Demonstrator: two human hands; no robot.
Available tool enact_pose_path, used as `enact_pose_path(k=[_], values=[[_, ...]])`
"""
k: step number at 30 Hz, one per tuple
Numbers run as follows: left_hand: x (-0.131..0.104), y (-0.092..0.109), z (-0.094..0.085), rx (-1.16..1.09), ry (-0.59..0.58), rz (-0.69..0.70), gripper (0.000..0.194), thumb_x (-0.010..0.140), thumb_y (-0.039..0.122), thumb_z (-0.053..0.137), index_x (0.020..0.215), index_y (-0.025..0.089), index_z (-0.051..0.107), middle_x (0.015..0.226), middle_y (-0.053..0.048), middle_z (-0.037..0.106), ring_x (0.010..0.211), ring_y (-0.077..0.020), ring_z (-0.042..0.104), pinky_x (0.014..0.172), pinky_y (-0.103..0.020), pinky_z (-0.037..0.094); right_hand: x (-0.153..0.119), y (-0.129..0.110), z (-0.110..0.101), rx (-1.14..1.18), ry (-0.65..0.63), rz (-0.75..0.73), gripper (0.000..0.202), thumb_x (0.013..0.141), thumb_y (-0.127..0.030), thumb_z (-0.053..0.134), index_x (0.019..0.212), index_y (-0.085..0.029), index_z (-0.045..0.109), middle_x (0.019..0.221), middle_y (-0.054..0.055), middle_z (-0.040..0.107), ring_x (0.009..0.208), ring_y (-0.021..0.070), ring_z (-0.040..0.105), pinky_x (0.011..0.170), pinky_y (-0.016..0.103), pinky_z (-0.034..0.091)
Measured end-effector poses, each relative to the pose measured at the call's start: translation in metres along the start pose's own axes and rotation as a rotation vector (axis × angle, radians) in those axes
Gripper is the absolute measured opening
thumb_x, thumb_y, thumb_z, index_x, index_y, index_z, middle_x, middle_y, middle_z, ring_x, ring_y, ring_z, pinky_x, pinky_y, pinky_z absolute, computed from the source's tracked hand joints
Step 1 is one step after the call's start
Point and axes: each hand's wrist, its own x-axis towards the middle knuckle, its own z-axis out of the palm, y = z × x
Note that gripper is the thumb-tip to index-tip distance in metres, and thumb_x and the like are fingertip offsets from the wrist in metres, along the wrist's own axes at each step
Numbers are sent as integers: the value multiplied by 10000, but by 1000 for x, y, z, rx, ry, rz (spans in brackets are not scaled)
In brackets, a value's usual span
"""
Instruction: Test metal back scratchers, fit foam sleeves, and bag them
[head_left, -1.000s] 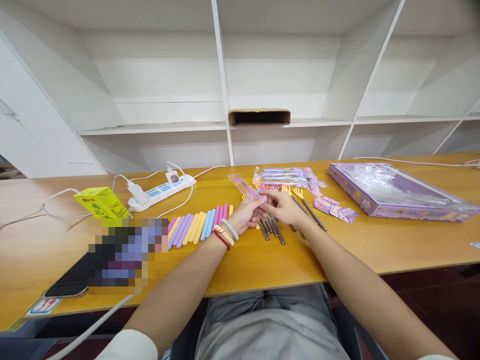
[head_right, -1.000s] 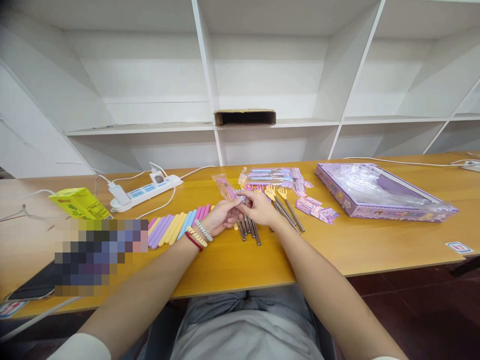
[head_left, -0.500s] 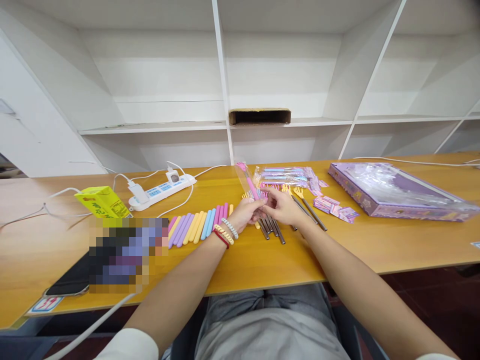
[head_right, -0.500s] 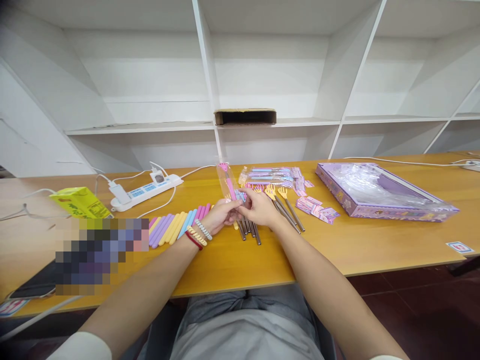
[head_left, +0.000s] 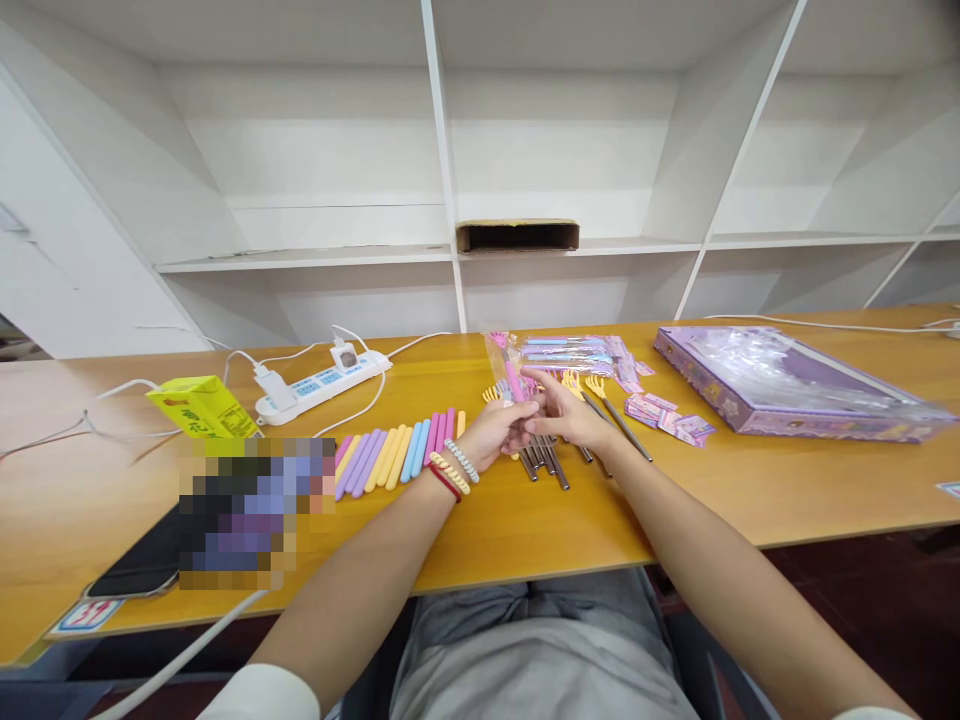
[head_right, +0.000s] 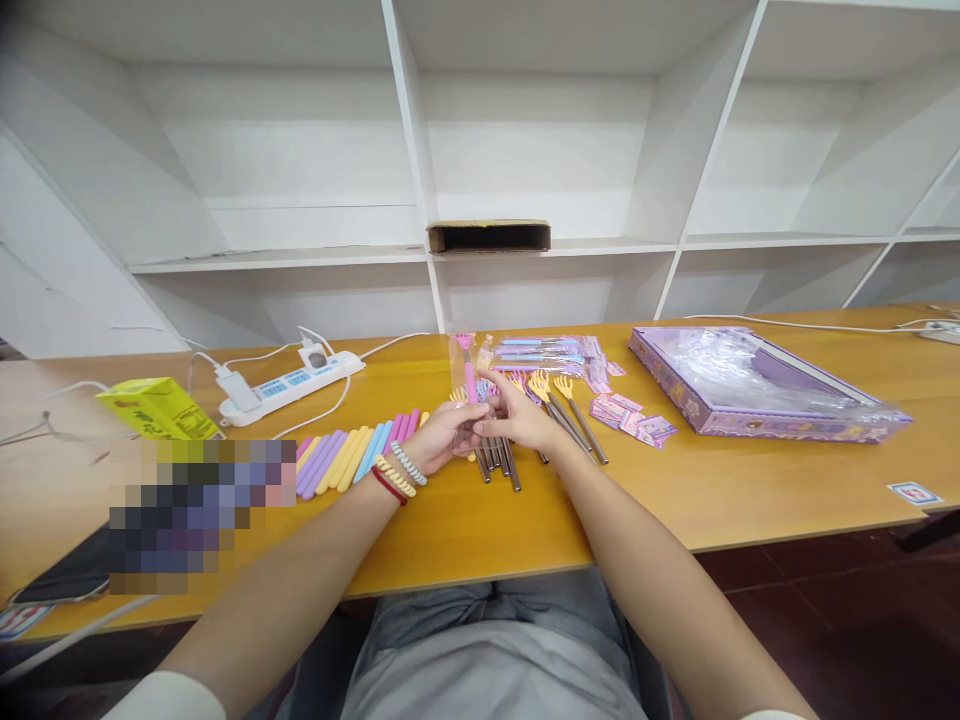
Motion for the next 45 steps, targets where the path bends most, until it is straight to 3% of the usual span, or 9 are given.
enact_pose_path(k=[3,8,12,16,20,31,35,40,45], values=[[-1,1,2,10,-35,7,264,734,360,579,624,121,554,435,16,468,331,-36,340,348,-182,179,2,0,-1,183,75,46,807,691,-371,635,1364,-217,216,627,-52,576,545,134,565,497,240,388],[-1,-2,-2,120,-138,-42,251,723,361,599,672,115,589,451,9,497,329,-38,347,341,-178,177,10,-1,1,187,402,110,474,740,-440,607,1131,-201,485,460,-82,438,377,87,395,402,223,308],[-2,-5,-4,200,-276,-34,260,708,363,627,666,107,612,456,-3,511,364,-47,376,370,-181,236,13,-1,0,206,442,137,333,734,-499,595,754,-168,562,484,-43,446,402,70,369,391,217,285],[-2,-4,-5,242,-330,-34,314,710,398,629,584,113,585,434,-7,501,346,-43,342,359,-194,208,12,0,-2,251,437,146,334,702,-468,633,618,-161,530,464,-41,434,390,59,339,381,212,258],[-1,0,-6,222,-274,-97,352,688,406,651,516,122,532,431,-24,518,328,-45,350,333,-194,174,13,1,-5,285,493,99,310,683,-437,660,615,-167,524,470,-46,440,401,59,355,396,207,277],[7,0,-14,117,-144,-35,319,731,440,606,808,135,554,579,-40,614,371,-71,470,336,-168,272,14,6,-15,273,622,111,322,677,-420,655,561,-176,481,413,-56,405,357,62,335,374,221,247],[11,1,-22,34,19,125,334,686,198,572,1015,186,516,665,3,604,438,-87,522,372,-173,336,15,6,-19,325,634,112,299,670,-400,660,578,-178,481,416,-55,410,359,66,348,372,221,251],[7,2,-28,136,-136,266,471,552,29,596,993,189,555,1026,-42,586,684,-98,592,498,-180,427,15,7,-22,385,633,104,278,665,-388,665,596,-176,499,420,-52,418,356,67,340,362,223,241],[2,1,-23,267,-271,294,354,590,160,725,930,158,627,882,-35,604,782,-130,588,674,-241,474,14,6,-22,396,634,117,284,665,-377,673,585,-176,489,423,-52,418,362,67,349,369,222,259]])
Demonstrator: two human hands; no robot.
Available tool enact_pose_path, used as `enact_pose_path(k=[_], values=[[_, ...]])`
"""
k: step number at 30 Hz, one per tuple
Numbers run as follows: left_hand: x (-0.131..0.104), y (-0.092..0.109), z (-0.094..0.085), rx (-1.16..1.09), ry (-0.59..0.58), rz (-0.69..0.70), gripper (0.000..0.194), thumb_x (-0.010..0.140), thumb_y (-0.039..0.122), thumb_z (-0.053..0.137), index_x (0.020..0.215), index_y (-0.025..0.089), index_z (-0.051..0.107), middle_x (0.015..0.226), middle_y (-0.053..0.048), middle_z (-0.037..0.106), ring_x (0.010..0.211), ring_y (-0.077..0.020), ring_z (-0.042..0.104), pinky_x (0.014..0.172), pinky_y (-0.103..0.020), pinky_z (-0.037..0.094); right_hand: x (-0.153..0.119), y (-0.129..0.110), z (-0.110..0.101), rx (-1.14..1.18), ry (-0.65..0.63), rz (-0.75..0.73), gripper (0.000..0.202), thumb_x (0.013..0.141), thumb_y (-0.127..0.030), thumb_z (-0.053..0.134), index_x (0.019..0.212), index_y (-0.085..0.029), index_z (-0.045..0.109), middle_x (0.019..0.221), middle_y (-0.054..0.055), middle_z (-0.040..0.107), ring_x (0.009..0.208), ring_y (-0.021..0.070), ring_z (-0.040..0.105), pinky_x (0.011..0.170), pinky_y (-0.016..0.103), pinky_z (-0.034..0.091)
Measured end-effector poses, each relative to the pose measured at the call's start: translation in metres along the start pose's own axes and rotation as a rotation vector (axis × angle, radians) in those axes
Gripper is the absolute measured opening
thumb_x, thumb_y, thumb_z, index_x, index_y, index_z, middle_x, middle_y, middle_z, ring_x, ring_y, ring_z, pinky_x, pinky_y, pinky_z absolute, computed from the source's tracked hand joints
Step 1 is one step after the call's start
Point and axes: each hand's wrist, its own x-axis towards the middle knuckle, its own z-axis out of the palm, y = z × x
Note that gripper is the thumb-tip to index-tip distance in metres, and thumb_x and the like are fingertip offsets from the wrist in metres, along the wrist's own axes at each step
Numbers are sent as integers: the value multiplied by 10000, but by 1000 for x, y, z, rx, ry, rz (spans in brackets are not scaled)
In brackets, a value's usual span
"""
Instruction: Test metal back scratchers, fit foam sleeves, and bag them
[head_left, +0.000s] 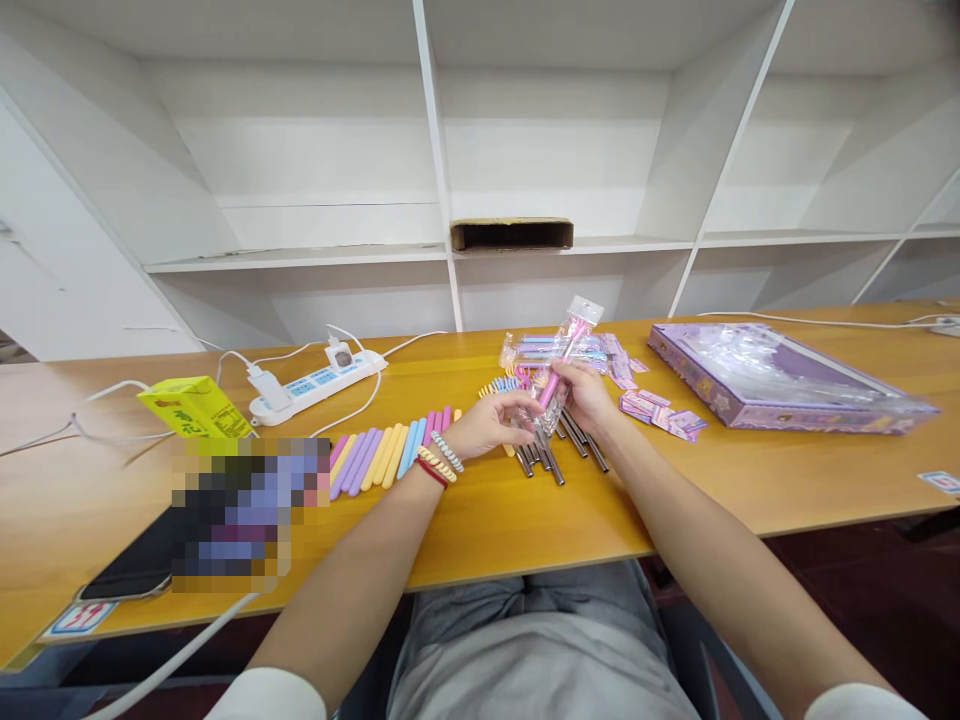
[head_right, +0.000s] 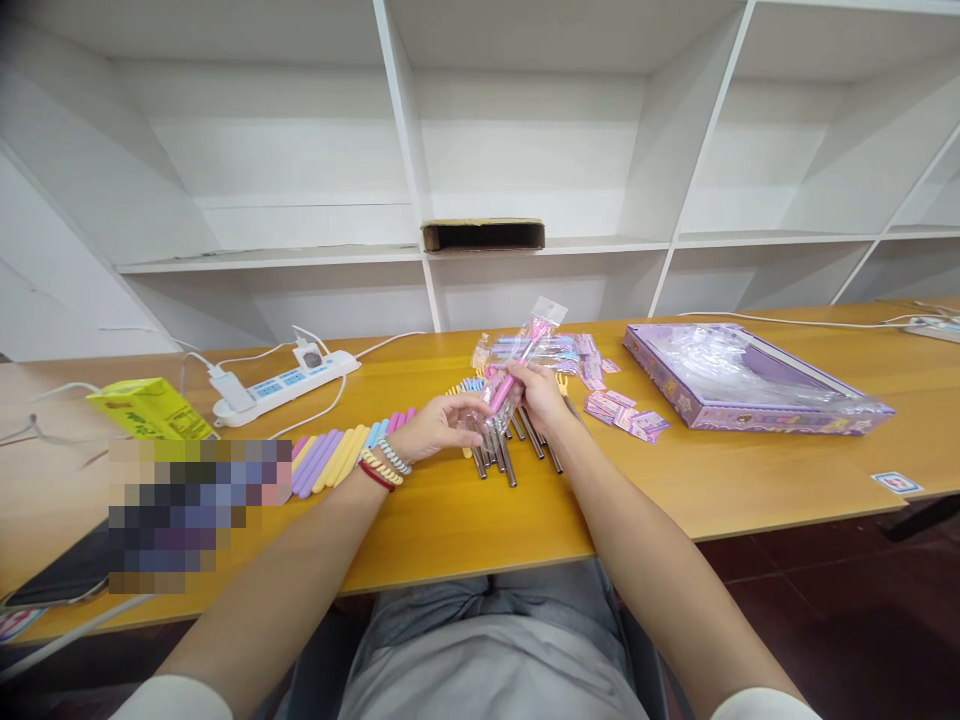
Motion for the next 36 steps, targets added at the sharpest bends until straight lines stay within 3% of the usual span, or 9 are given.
enact_pose_path(k=[4,8,16,19,22,24,26,29,36], values=[[2,-1,4,106,57,22,226,629,263,728,802,134,659,762,-25,631,725,-117,584,715,-248,459,-2,1,1,-4,-25,-10,296,677,-378,670,573,-173,482,424,-52,410,360,62,345,365,219,243],[5,1,8,134,155,53,215,627,299,732,716,119,654,701,-18,634,678,-111,574,673,-240,456,-3,4,3,-43,-40,-23,300,684,-396,663,586,-168,495,424,-54,412,362,58,349,370,212,238],[7,-8,10,26,198,-65,311,620,300,747,810,117,583,619,-22,625,587,-142,617,503,-218,435,-7,3,8,-113,-47,-29,311,671,-432,666,602,-168,518,447,-48,447,378,57,340,385,216,229],[7,-9,13,-39,219,-75,440,605,277,761,956,132,539,625,0,617,552,-137,618,483,-210,438,-9,2,9,-111,-60,-33,296,664,-423,675,629,-164,537,484,-46,471,405,57,356,409,213,253],[7,-8,17,-116,266,-87,738,598,236,769,1223,176,382,629,32,606,515,-133,608,477,-222,458,-10,2,10,-88,-96,-47,282,675,-416,674,699,-154,572,568,-26,527,479,76,437,479,224,335],[7,-8,18,-158,282,-110,829,592,216,773,1286,178,321,636,31,606,503,-134,602,469,-234,467,-11,2,11,-110,-118,-62,288,690,-421,665,717,-148,577,607,-14,548,522,90,471,524,239,365],[7,-7,18,-169,258,-153,690,591,210,770,1192,127,442,642,2,612,500,-134,597,459,-237,467,-12,1,12,-168,-132,-90,298,699,-432,656,700,-148,567,599,-18,537,524,89,463,532,242,363],[8,-6,17,-140,223,-182,371,599,201,757,900,75,580,638,-34,618,508,-128,593,465,-233,465,-14,-1,13,-244,-178,-149,287,717,-436,634,727,-158,561,609,-28,525,526,81,448,524,234,355],[9,-5,8,-113,331,-120,342,592,167,752,888,95,597,640,-8,605,547,-119,593,502,-235,472,-15,-3,9,-385,-452,-71,244,661,-256,669,852,-160,552,528,-67,486,413,49,370,405,191,288]])
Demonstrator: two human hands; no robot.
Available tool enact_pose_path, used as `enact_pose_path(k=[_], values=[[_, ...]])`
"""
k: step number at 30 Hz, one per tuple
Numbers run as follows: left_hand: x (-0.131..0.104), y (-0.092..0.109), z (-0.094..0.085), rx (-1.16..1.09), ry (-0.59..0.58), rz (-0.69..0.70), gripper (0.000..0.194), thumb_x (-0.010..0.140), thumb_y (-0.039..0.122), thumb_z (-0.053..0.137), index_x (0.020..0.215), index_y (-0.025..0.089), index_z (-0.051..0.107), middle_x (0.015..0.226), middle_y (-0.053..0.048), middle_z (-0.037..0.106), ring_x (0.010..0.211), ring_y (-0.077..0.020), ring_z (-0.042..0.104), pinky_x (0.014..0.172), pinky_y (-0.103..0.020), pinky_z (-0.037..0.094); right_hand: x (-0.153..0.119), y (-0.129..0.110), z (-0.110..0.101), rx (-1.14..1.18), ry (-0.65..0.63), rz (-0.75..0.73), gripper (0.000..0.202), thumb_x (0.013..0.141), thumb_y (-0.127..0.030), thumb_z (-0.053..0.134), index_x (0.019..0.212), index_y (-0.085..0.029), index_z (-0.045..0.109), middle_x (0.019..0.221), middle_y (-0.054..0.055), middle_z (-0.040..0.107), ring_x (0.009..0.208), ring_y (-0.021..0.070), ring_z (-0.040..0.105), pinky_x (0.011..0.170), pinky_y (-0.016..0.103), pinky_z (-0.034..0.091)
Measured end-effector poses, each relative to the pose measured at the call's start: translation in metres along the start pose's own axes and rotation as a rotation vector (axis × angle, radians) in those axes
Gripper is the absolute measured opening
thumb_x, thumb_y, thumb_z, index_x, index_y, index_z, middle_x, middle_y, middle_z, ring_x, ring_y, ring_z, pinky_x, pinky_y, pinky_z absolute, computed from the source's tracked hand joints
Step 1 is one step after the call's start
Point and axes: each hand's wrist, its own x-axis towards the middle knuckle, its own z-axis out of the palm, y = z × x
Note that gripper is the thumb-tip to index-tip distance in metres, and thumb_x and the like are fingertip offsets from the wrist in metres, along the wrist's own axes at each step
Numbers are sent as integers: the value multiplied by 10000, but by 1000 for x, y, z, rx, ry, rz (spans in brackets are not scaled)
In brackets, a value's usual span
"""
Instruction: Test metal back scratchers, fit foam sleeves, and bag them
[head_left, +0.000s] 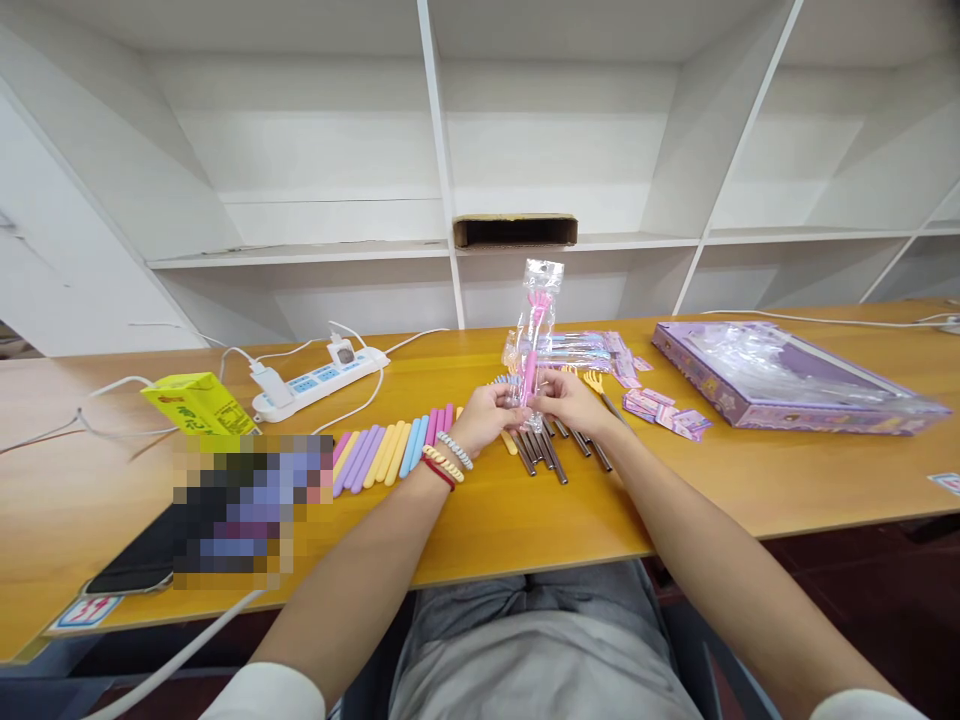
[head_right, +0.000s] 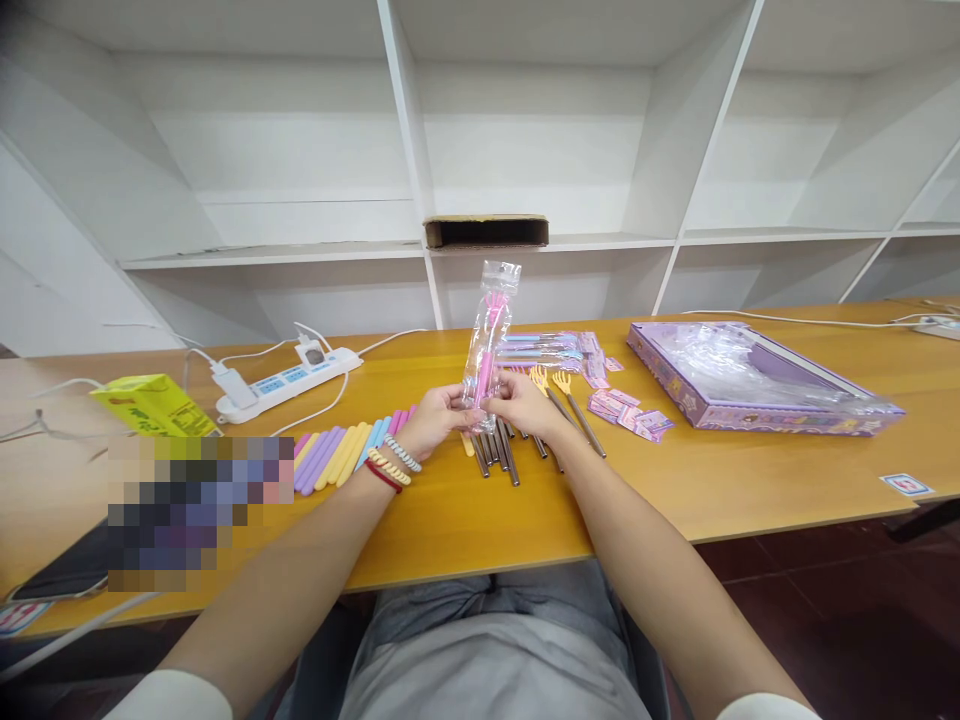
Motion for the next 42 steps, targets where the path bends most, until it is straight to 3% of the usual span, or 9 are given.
enact_pose_path(k=[10,14,26,30,35,42], values=[[1,-7,-6,43,-47,34,351,593,191,758,860,111,543,652,-8,600,542,-138,614,465,-231,462,-1,4,-1,82,-124,-29,310,663,-217,667,930,-165,520,582,-50,557,453,65,478,416,178,327],[0,-5,-5,34,-48,32,357,583,195,764,838,110,528,624,3,589,521,-139,608,443,-226,454,-1,7,-3,62,-78,-27,240,661,-183,631,877,-152,531,528,-65,522,412,54,432,404,182,313],[0,-6,-4,31,-93,30,378,575,206,778,821,121,504,630,-6,612,533,-145,618,465,-246,492,-5,-5,2,98,-108,0,354,631,-308,712,888,-163,517,597,-38,574,446,70,467,410,190,317],[-1,-3,-4,-25,-96,12,382,564,224,791,819,105,532,668,-39,646,586,-163,640,521,-272,523,-5,-4,1,103,-55,-19,312,638,-285,702,858,-168,514,552,-57,539,423,66,455,404,193,333],[1,-4,-7,-58,-65,31,336,584,272,780,808,72,629,696,-60,659,614,-156,644,591,-289,543,-3,-1,-2,142,-24,-58,279,649,-280,703,814,-166,508,527,-66,509,421,65,449,411,198,338],[5,-9,-9,-126,25,0,283,589,307,762,720,78,661,643,-56,641,553,-126,601,535,-253,501,-3,-3,-1,138,-33,-30,366,632,-350,732,854,-169,505,529,-64,514,429,66,446,413,199,335]])
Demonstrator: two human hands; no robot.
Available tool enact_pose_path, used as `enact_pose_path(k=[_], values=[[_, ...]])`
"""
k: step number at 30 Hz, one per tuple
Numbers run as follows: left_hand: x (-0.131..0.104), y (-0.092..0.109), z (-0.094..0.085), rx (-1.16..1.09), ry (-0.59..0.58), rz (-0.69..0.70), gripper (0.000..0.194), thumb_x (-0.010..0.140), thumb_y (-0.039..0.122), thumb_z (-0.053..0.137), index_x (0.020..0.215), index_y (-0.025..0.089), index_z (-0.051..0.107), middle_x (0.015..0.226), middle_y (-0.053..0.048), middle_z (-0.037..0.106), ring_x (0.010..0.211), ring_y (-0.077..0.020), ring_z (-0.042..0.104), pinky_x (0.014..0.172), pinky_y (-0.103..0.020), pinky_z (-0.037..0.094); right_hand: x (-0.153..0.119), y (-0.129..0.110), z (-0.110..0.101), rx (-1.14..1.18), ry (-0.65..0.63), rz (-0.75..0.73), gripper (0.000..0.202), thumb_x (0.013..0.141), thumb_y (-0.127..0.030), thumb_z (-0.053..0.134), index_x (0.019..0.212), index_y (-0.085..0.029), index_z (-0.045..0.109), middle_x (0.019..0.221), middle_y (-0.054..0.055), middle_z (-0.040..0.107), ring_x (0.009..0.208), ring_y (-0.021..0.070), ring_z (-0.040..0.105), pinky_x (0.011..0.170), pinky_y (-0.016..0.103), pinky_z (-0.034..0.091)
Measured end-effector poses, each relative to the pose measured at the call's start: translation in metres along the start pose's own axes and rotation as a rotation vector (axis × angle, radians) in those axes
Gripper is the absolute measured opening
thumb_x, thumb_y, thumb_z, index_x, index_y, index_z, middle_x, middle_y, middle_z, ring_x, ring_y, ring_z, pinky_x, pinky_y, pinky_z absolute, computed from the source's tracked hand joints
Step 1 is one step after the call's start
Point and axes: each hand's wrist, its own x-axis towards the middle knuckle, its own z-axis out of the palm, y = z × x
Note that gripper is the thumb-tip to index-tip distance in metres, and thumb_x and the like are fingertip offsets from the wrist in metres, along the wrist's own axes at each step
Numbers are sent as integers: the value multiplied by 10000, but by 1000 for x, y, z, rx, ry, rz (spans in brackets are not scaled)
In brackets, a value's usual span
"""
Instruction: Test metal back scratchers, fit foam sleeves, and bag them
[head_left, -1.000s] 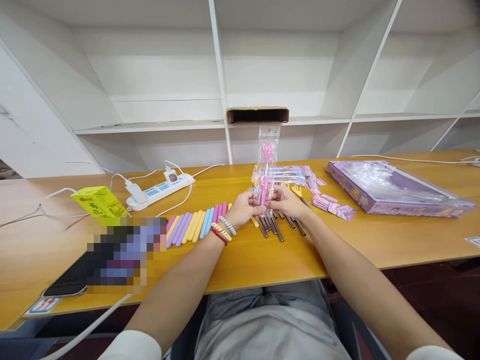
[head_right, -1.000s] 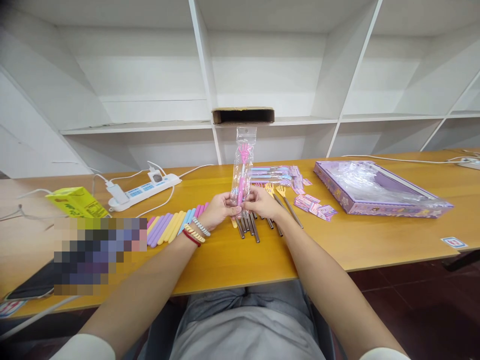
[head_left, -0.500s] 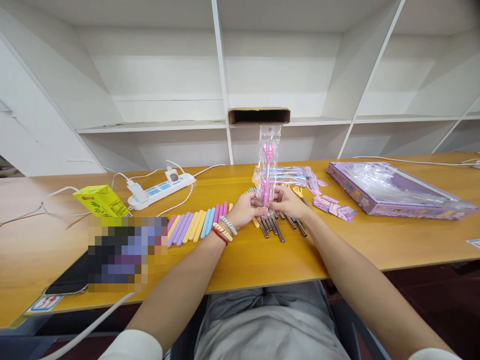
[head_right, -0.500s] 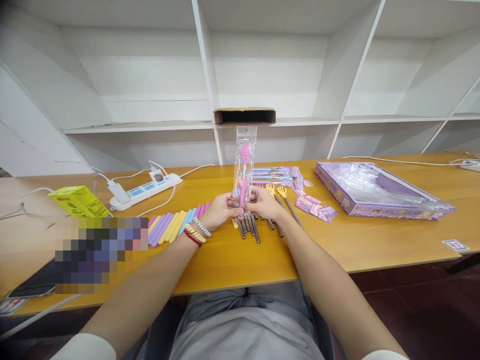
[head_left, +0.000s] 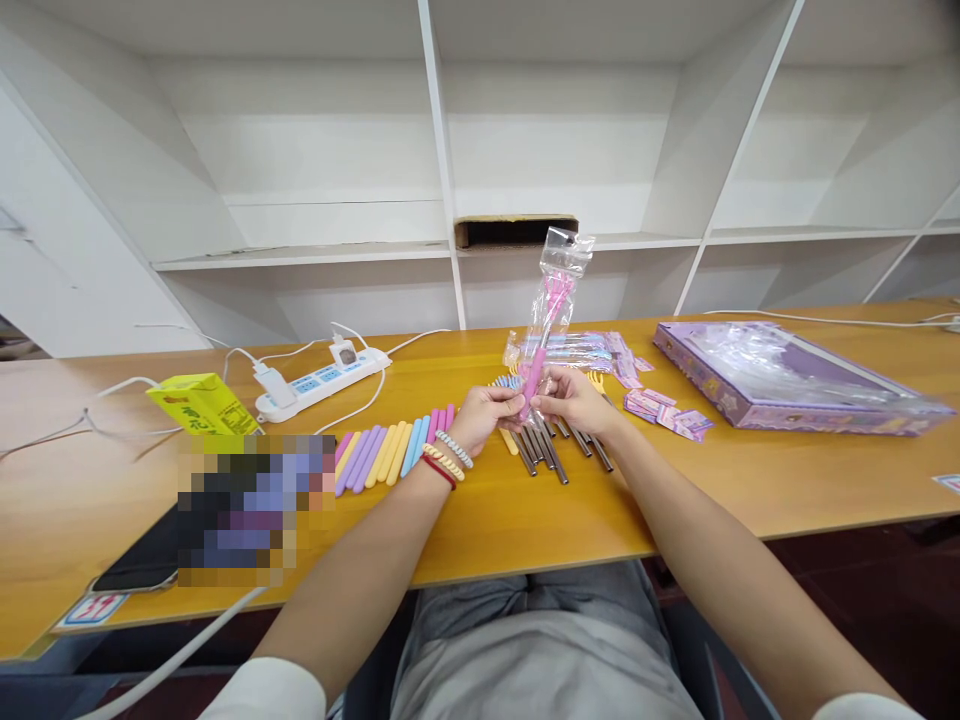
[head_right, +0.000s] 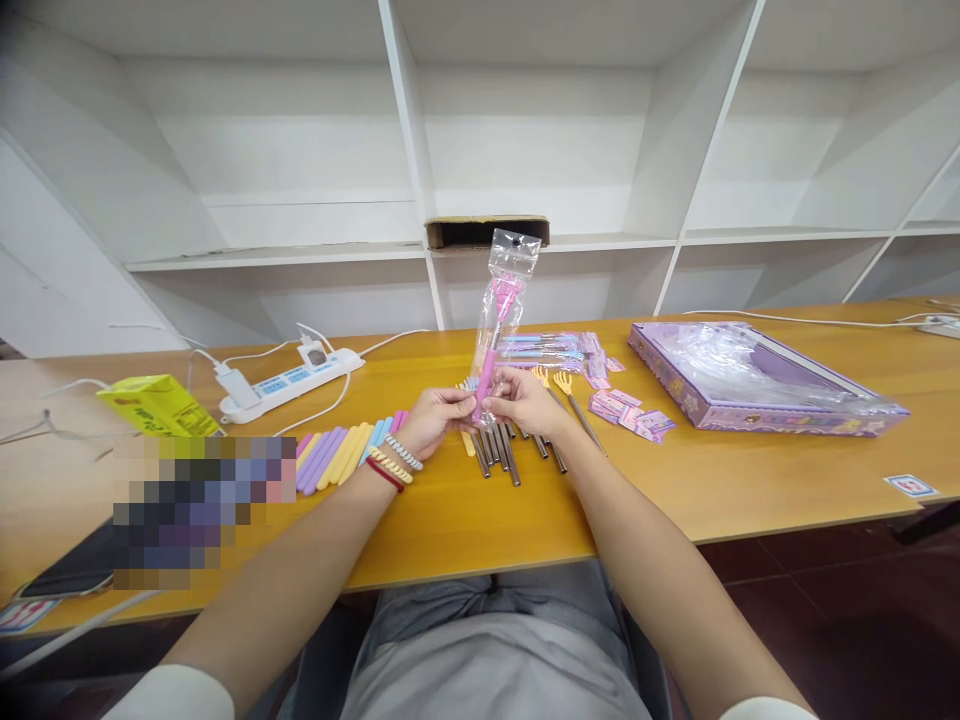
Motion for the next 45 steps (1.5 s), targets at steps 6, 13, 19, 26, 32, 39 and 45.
enact_pose_path(k=[6,13,19,26,32,39,45], values=[[1,-3,8,28,121,96,218,611,274,719,604,114,569,552,7,576,522,-96,548,568,-248,477,1,1,6,-19,-5,-35,349,642,-364,730,823,-170,503,564,-35,557,434,71,464,412,204,352],[-1,3,13,78,165,98,198,605,220,694,573,131,520,500,37,517,479,-76,490,515,-219,421,-1,-3,10,-82,16,-12,369,638,-378,725,842,-172,498,585,-31,565,427,72,465,392,199,354],[-3,5,17,90,231,93,152,616,158,659,563,132,520,483,49,500,463,-64,461,496,-202,394,-1,-4,11,-107,7,-17,353,641,-378,722,832,-167,513,590,-27,564,419,73,464,373,198,344],[-3,5,11,20,121,41,214,617,240,716,625,124,537,516,28,532,456,-76,504,489,-214,417,-1,-1,7,-82,38,13,350,640,-383,723,824,-164,522,538,-34,544,408,87,478,360,198,321],[-2,6,5,-37,26,-19,241,639,293,721,716,122,570,603,6,576,512,-98,559,501,-228,451,0,2,1,-29,10,33,351,616,-328,738,856,-164,541,581,-31,576,434,76,485,397,198,365],[-1,4,-1,-33,-80,-71,316,624,290,759,811,98,592,678,-23,601,572,-104,574,565,-261,484,2,6,-3,-10,-83,63,356,632,-302,729,913,-150,574,581,-42,564,426,59,461,395,185,358],[0,5,-3,-16,-126,-86,352,623,310,760,845,93,594,664,-21,592,573,-108,573,523,-238,461,2,1,-1,-15,-60,88,381,578,-285,756,884,-142,580,516,-69,515,410,57,433,404,193,367]])
